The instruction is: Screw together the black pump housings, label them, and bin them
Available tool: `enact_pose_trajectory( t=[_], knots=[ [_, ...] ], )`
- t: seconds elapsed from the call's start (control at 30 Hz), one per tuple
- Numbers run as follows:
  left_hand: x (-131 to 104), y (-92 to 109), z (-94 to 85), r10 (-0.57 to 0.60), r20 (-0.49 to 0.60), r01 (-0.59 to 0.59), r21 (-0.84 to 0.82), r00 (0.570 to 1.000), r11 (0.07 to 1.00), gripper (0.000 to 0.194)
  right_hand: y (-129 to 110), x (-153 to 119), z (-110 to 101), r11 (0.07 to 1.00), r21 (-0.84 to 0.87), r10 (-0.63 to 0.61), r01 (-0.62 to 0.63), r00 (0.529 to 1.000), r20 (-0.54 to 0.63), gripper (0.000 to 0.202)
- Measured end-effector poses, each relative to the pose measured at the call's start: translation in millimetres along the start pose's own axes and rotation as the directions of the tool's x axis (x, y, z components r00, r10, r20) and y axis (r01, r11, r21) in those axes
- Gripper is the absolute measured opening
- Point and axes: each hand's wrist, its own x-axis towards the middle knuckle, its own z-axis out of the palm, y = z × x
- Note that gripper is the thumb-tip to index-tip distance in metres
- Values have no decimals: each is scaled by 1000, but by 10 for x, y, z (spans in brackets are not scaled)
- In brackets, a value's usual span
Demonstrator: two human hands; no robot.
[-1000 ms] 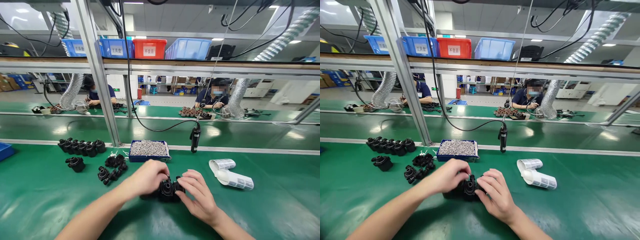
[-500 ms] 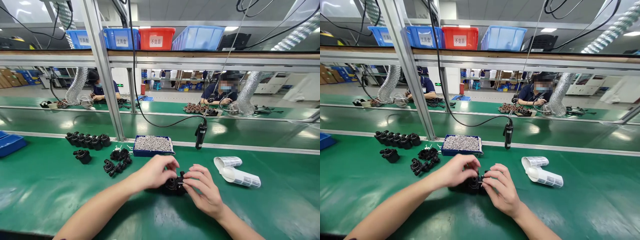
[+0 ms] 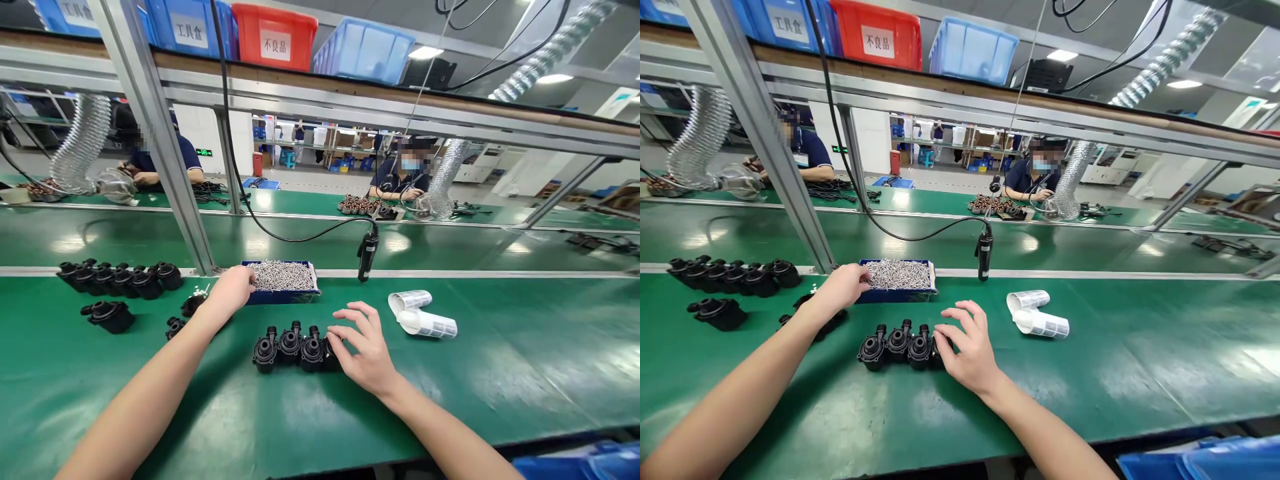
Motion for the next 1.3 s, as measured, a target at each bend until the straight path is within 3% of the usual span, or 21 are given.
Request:
enact_pose_trajectory(
  t=[0.3,0.93,1.13,1.3],
  knots=[
    [87,-58,58,23,16,-23,-26,1000,999,14,-91,-7,80,998,-69,-7,9,1000,24,11],
    [96,-41,49,261,-28,-261,-212,965,942,21,17,-46,102,999,16,-45,44,994,97,11],
    [71,-57,44,249,-70,-258,-350,966,901,19,24,-43,92,998,22,-57,55,995,86,12],
    [65,-3,15,159,-129,-204,-549,979,811,16,27,-17,77,998,42,-59,56,997,57,12]
  ],
)
